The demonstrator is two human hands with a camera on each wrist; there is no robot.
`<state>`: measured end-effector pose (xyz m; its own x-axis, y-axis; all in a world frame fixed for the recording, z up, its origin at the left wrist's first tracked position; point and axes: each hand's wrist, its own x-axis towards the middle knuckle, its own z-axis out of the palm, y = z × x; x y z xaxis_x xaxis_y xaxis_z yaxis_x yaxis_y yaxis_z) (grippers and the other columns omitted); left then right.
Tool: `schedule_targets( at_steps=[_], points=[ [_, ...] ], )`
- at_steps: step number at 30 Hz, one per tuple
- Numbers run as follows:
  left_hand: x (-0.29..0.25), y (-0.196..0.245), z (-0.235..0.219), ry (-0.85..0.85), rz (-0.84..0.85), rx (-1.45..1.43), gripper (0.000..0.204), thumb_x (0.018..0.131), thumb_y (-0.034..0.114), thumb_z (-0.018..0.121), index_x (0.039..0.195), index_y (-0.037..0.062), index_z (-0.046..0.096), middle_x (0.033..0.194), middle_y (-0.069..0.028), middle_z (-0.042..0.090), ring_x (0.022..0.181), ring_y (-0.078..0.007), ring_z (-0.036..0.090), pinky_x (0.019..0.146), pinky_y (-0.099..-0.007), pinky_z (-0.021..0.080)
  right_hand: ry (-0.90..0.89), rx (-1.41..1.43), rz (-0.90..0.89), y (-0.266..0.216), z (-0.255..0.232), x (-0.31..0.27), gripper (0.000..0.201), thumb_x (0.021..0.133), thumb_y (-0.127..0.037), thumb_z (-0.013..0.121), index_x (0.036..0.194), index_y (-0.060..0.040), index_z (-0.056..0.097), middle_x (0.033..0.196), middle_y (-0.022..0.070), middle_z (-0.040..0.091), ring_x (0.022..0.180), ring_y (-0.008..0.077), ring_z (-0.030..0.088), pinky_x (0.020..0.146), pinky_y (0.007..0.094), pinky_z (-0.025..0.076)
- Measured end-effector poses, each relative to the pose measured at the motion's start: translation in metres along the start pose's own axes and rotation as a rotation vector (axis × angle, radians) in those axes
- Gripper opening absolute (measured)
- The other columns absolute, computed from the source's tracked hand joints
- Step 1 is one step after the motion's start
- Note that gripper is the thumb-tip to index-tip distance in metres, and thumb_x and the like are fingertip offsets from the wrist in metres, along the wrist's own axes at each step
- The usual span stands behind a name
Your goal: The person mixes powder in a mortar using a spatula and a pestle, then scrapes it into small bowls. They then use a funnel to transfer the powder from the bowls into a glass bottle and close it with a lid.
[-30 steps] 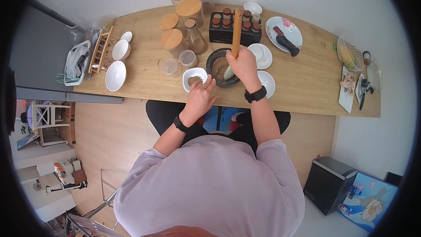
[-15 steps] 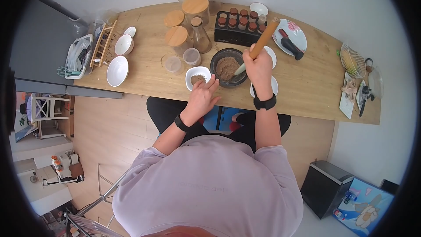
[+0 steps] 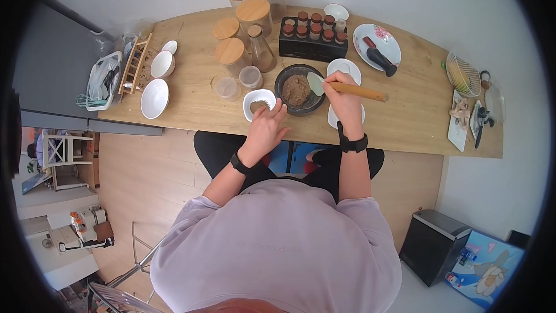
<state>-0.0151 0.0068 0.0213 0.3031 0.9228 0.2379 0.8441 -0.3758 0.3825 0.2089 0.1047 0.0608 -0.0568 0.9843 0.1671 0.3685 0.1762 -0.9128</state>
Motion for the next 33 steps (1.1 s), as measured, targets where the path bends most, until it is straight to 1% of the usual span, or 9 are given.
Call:
schedule_targets(
  at_steps=[3,9,13,18,21,22,25,28,33],
  points=[
    [0.001,0.0,0.0,-0.004,0.006,0.014,0.063,0.076,0.02,0.078,0.13,-0.0027,0.056,0.137,-0.024,0.056,0.102,-0.0295,0.066,0.103,-0.0434,0.042,-0.03,0.199,0.165,0.001,-0.002,-0.005,0.01,0.083,-0.008,0.069,0.088,-0.0012,0.064,0.081,0.0054,0.061,0.075,0.0176,0.06,0.068,0.0302,0.046],
    [0.0,0.001,-0.001,-0.007,0.011,0.02,0.062,0.076,0.02,0.078,0.129,-0.0027,0.056,0.137,-0.0241,0.055,0.102,-0.03,0.066,0.103,-0.043,0.042,-0.116,0.04,-0.149,-0.008,0.016,-0.023,0.01,0.084,-0.004,0.071,0.093,0.0003,0.068,0.085,0.0038,0.068,0.079,0.0115,0.063,0.073,0.0251,0.049],
    [0.0,-0.001,-0.001,-0.007,0.013,0.007,0.062,0.076,0.02,0.078,0.129,-0.0023,0.056,0.137,-0.0241,0.055,0.103,-0.0301,0.066,0.103,-0.0431,0.042,-0.072,0.039,-0.009,-0.008,0.005,-0.016,0.011,0.083,-0.002,0.071,0.094,-0.0011,0.069,0.093,0.0068,0.071,0.085,0.0137,0.065,0.077,0.0275,0.051],
    [0.002,0.001,-0.003,-0.019,0.016,0.016,0.062,0.076,0.022,0.079,0.129,-0.0022,0.057,0.136,-0.0246,0.056,0.104,-0.0318,0.065,0.1,-0.0431,0.045,-0.164,0.003,-0.202,-0.013,0.018,-0.019,0.013,0.078,-0.001,0.07,0.09,-0.0015,0.069,0.09,0.0112,0.068,0.083,0.0253,0.066,0.074,0.0345,0.051],
    [0.0,0.0,-0.003,-0.029,0.0,0.004,0.063,0.076,0.022,0.079,0.13,-0.0023,0.057,0.137,-0.0246,0.056,0.105,-0.0317,0.065,0.101,-0.0431,0.044,-0.239,0.018,-0.269,-0.015,0.011,-0.021,0.011,0.078,0.0,0.07,0.089,-0.0016,0.069,0.092,0.0109,0.069,0.084,0.0259,0.067,0.076,0.0339,0.052],
    [0.0,0.0,-0.003,-0.035,-0.004,-0.002,0.063,0.076,0.022,0.079,0.13,-0.0023,0.057,0.137,-0.0246,0.056,0.106,-0.0317,0.065,0.101,-0.0432,0.044,-0.264,0.013,-0.191,-0.021,0.006,-0.021,0.012,0.077,0.0,0.069,0.088,-0.0021,0.069,0.094,0.0105,0.07,0.088,0.0278,0.066,0.08,0.0349,0.052],
    [0.002,0.001,-0.003,-0.024,0.01,0.024,0.063,0.077,0.022,0.079,0.13,-0.0024,0.056,0.137,-0.0245,0.056,0.107,-0.0318,0.064,0.101,-0.0433,0.044,-0.173,-0.062,-0.34,-0.021,0.008,-0.018,0.011,0.077,0.001,0.069,0.087,-0.0034,0.07,0.096,0.0106,0.07,0.092,0.0294,0.065,0.082,0.0371,0.051],
    [0.003,0.0,-0.003,-0.013,0.026,0.022,0.063,0.077,0.022,0.079,0.13,-0.0026,0.056,0.137,-0.0246,0.056,0.107,-0.0322,0.064,0.101,-0.0432,0.044,-0.26,-0.064,-0.442,-0.023,0.015,-0.018,0.011,0.077,0.001,0.068,0.085,-0.0052,0.07,0.097,0.0103,0.071,0.094,0.0299,0.063,0.084,0.038,0.05],
    [0.001,0.0,-0.005,-0.031,0.001,0.0,0.064,0.076,0.021,0.079,0.13,-0.0029,0.055,0.137,-0.0242,0.056,0.108,-0.0326,0.064,0.101,-0.0438,0.044,-0.342,-0.046,-0.408,-0.016,0.007,-0.016,0.011,0.077,0.002,0.066,0.083,-0.0067,0.071,0.101,0.0079,0.074,0.092,0.0282,0.063,0.083,0.0365,0.05]
  ],
)
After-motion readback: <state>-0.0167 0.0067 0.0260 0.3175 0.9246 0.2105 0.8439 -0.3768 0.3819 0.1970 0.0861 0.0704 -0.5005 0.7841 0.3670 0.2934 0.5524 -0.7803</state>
